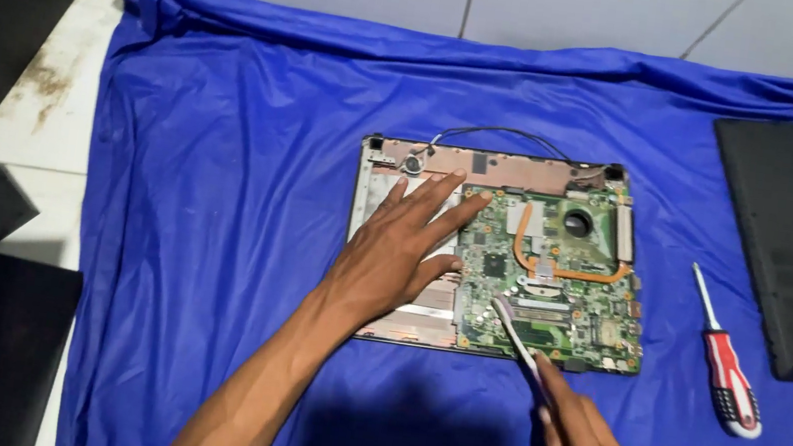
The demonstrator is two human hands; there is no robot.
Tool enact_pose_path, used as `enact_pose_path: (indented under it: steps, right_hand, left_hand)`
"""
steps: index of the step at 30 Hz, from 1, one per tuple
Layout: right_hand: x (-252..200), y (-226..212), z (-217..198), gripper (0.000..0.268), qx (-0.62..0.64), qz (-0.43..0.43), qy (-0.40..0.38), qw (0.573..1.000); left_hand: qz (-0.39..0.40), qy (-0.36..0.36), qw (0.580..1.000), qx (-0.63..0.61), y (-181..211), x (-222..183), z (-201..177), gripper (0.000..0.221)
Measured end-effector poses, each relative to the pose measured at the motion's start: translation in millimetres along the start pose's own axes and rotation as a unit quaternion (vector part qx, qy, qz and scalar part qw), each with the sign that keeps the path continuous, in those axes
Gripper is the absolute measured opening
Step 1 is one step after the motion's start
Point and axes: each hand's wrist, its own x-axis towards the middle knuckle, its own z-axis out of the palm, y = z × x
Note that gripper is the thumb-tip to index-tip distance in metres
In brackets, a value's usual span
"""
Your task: Cleaning a laptop motherboard with a cotton swab and using a screwdriver to remove screws from the internal components.
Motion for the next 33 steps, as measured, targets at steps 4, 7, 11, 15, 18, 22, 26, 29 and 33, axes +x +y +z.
enact_pose_path:
  steps: [4,7,11,15,18,22,26,29,33]
  right_hand:
    - [-5,2,16,0.06,-0.113,-0.047,0.04,0.992]
    - [-1,-11,15,0.052,-0.122,-0.029,0.077,0.989]
    - [-2,-6,9,0.055,0.072,0.127,-0.058,0.988]
    - [9,0,9,0.054,0.113,-0.006,-0.014,0.993]
    - [9,10,1,0.049,0.158,-0.085,-0.065,0.982]
    - [13,20,-7,0.06,0.005,-0.041,0.015,0.999]
    - [25,35,-13,0.048,0.136,-0.092,-0.073,0.984]
    - [31,33,-9,0.048,0.138,-0.087,-0.048,0.985]
    - [23,28,-24,0.053,0.105,-0.023,-0.097,0.989]
  left_hand:
    - [-0.01,-0.016,1.0,0.002,-14,-6,14,0.065]
    - [-0.022,-0.024,0.999,-0.037,-19,-6,17,0.054]
    - [-0.022,-0.019,0.999,-0.039,-19,-5,19,0.054]
    - [-0.024,-0.027,0.999,-0.03,-21,-5,20,0.055]
    - [-0.018,-0.015,0.999,-0.03,-22,-6,23,0.055]
    - [-0.011,-0.014,1.0,-0.014,-23,-6,25,0.054]
    - [-0.02,-0.023,0.999,-0.026,-24,-4,22,0.055]
    - [-0.017,-0.021,0.999,-0.03,-23,-7,25,0.055]
    - [-0.022,-0.031,0.999,-0.035,-24,-4,23,0.055]
